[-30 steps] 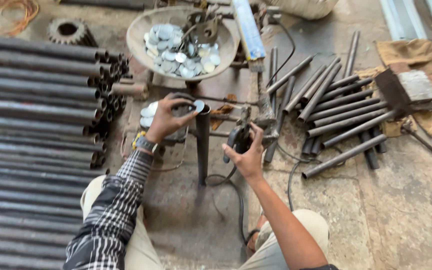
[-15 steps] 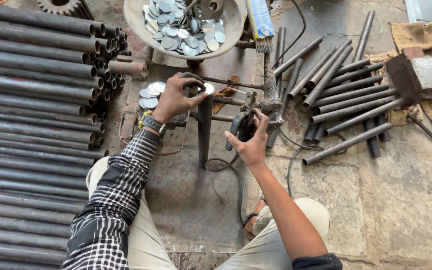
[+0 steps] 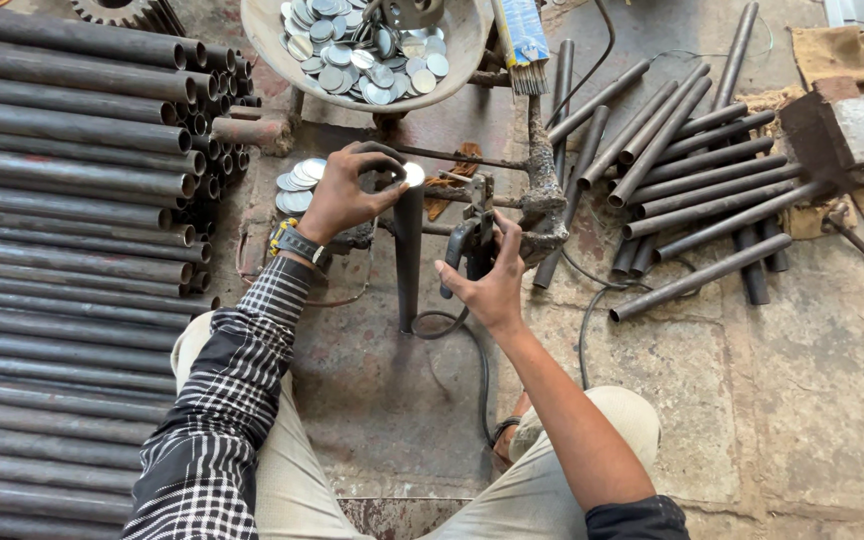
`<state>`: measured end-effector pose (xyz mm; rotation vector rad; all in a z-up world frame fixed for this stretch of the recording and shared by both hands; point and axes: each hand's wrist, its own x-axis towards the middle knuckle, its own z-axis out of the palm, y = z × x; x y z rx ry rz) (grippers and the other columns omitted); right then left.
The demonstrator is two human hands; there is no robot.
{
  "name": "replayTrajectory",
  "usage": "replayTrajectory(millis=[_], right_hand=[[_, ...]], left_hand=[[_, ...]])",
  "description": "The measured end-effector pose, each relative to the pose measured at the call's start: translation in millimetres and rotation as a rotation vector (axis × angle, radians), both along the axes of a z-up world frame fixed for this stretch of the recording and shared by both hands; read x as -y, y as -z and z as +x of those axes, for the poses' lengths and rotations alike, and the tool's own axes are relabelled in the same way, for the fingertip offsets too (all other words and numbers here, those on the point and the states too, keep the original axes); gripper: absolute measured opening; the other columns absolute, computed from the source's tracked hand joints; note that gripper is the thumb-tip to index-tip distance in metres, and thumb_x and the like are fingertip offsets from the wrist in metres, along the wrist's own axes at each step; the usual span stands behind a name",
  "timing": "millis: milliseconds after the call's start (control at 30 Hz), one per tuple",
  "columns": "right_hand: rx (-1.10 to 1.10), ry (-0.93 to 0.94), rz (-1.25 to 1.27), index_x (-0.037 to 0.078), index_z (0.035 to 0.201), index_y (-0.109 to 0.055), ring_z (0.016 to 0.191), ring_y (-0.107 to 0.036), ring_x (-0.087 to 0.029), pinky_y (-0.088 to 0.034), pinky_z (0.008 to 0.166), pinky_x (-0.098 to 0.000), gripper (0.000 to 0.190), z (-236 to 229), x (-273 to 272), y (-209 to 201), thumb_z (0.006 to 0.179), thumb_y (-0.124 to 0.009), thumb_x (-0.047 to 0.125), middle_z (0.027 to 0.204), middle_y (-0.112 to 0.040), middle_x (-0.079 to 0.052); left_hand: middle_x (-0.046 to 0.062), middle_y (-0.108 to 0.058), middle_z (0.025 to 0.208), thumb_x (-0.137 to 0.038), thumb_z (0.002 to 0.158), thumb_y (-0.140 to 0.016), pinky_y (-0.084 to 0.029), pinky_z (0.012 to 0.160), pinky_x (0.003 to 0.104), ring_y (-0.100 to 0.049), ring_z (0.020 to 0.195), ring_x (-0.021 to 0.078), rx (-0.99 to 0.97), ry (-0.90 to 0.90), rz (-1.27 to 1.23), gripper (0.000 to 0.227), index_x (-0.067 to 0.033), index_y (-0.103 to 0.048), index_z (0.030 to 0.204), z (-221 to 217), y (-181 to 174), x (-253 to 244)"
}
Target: The person sits on the floor and repeatedly welds circular metal discs onto the ends of metal pipes using a welding torch. They pick up a pipe, place a disc on its end, weld it, and then set the finished pipe aside.
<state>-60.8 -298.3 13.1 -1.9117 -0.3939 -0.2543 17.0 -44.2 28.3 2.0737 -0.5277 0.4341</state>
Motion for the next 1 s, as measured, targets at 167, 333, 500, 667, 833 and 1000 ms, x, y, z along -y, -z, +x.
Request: replayTrajectory(millis=[167,333,500,667,833,1000], right_hand=[[-0.053,-0.032,-0.006,0.010,0.141,-0.032,0.096,-0.074,-0.020,-0.066,0.088,-0.0341,0.084,-1,-3,2,0.080,-0.088,0.024,0.110,-0.066,-0.010],[0.009,-0.039,-0.026,0.010,0.141,-0.032,0.099,-0.074,-0.024,-0.065,0.090,-0.0366,0.084,-4,-4,1,0.080,-0.089,0.025,0.112,-0.067,-0.012],[0.055,-0.040,-0.093,0.009,0.142,-0.031,0.103,-0.073,-0.026,-0.064,0.095,-0.0381,0.088,-4,-6,2,0.079,-0.091,0.026,0.113,-0.066,-0.014],[0.064,-0.026,-0.107,0.009,0.142,-0.031,0.104,-0.073,-0.026,-0.063,0.097,-0.0386,0.090,-5,-6,3,0.079,-0.092,0.027,0.113,-0.066,-0.014],[0.062,-0.017,-0.103,0.008,0.143,-0.031,0.102,-0.073,-0.026,-0.063,0.096,-0.0388,0.091,-5,-7,2,0.078,-0.092,0.028,0.113,-0.066,-0.015],[0.080,-0.013,-0.115,0.007,0.143,-0.032,0.103,-0.072,-0.026,-0.062,0.097,-0.0398,0.092,-4,-7,5,0.077,-0.093,0.027,0.113,-0.066,-0.015]], left_hand=[[0.009,-0.074,0.105,-0.018,0.081,-0.087,-0.056,0.089,0.037,-0.068,0.100,0.0263,0.036,-0.003,0.040,0.023,-0.0024,-0.076,0.094,0,2,-2],[0.010,-0.072,0.106,-0.021,0.080,-0.089,-0.054,0.090,0.039,-0.066,0.103,0.0268,0.033,-0.053,0.008,0.025,-0.0035,-0.076,0.092,-3,3,1],[0.008,-0.074,0.103,-0.023,0.078,-0.092,-0.051,0.094,0.041,-0.064,0.105,0.0273,0.051,-0.088,0.048,0.026,-0.0048,-0.077,0.089,-2,5,0],[0.014,-0.067,0.117,-0.031,0.090,-0.080,-0.045,0.104,0.046,-0.053,0.120,0.0350,0.130,-0.098,0.068,0.028,-0.0032,-0.075,0.092,-3,10,-3],[0.018,-0.056,0.132,-0.038,0.106,-0.046,-0.033,0.114,0.047,-0.043,0.128,0.0364,0.019,-0.061,-0.028,0.043,-0.0076,-0.077,0.103,-8,8,-8],[0.018,-0.055,0.133,-0.040,0.108,-0.041,-0.030,0.116,0.048,-0.042,0.130,0.0373,0.031,-0.065,-0.026,0.048,-0.0092,-0.078,0.105,-6,16,-9]])
